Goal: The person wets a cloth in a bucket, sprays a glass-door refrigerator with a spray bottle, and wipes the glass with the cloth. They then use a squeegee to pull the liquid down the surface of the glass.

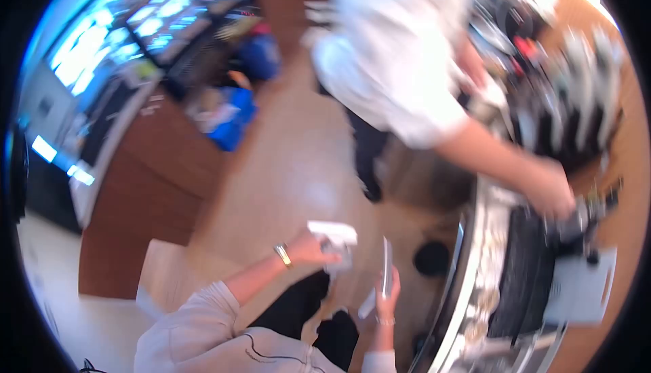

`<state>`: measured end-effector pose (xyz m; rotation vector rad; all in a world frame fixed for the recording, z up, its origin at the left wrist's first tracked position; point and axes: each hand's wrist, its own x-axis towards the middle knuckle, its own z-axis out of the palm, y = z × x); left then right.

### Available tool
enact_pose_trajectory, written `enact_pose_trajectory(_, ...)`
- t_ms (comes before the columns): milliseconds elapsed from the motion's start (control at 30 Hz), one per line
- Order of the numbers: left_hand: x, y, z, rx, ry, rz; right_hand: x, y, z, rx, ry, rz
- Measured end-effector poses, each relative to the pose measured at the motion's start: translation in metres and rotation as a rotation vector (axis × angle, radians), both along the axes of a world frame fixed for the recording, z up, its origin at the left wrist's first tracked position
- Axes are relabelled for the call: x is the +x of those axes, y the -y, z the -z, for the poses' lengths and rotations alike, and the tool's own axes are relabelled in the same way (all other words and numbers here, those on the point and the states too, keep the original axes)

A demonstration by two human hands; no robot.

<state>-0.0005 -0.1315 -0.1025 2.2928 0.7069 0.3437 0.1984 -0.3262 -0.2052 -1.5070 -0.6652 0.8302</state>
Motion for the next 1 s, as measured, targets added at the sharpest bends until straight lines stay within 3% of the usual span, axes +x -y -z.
enact_pose_trajectory(33,-0.021,0.015,-0.010,0.168,0.095,0.006,-0.013,-0.010,-0.019,0.043,-0.103,-0.060)
enact_pose_trajectory(67,-0.047,0.031,-0.031,0.033,-0.101,0.000,-0.027,-0.016,-0.050,0.060,-0.194,-0.110)
enact_pose_trajectory(133,-0.090,0.068,-0.082,0.016,-0.137,-0.067,-0.056,-0.027,-0.094,0.100,-0.201,-0.252)
enact_pose_trajectory(167,-0.108,0.084,-0.091,0.007,-0.038,-0.089,-0.069,-0.027,-0.116,0.102,-0.203,-0.304)
enact_pose_trajectory(200,-0.128,0.098,-0.102,-0.013,-0.114,-0.088,-0.081,-0.036,-0.139,0.066,-0.128,-0.380)
enact_pose_trajectory(300,-0.174,0.122,-0.100,-0.289,-0.092,-0.061,-0.139,-0.076,-0.195,0.145,-0.176,-0.588)
enact_pose_trajectory(400,-0.219,0.140,-0.146,-0.469,-0.048,-0.141,-0.207,-0.097,-0.234,0.129,-0.226,-0.835)
enact_pose_trajectory(467,-0.255,0.141,-0.148,-0.405,-0.011,-0.271,-0.248,-0.117,-0.241,0.078,-0.283,-1.010)
enact_pose_trajectory(567,-0.324,0.129,-0.170,-0.192,0.050,-0.400,-0.338,-0.140,-0.274,0.119,-0.595,-1.190)
enact_pose_trajectory(633,-0.376,0.133,-0.186,-0.046,0.078,-0.505,-0.404,-0.159,-0.270,0.072,-0.476,-1.254)
enact_pose_trajectory(700,-0.426,0.137,-0.194,-0.060,0.050,-0.592,-0.465,-0.168,-0.301,-0.226,-0.469,-1.316)
enact_pose_trajectory(833,-0.536,0.138,-0.252,-0.205,-0.165,-0.757,-0.592,-0.190,-0.321,0.027,-0.410,-1.681)
enact_pose_trajectory(900,-0.586,0.146,-0.243,-0.194,-0.053,-0.859,-0.646,-0.194,-0.356,0.083,-0.242,-1.799)
enact_pose_trajectory(933,-0.611,0.146,-0.237,-0.174,0.004,-0.901,-0.671,-0.209,-0.347,0.275,-0.366,-1.928)
enact_pose_trajectory(967,-0.638,0.145,-0.234,-0.122,0.010,-0.966,-0.688,-0.214,-0.350,0.097,-0.542,-1.960)
enact_pose_trajectory(1000,-0.659,0.154,-0.230,-0.092,0.022,-1.034,-0.705,-0.228,-0.331,0.146,-0.411,-1.958)
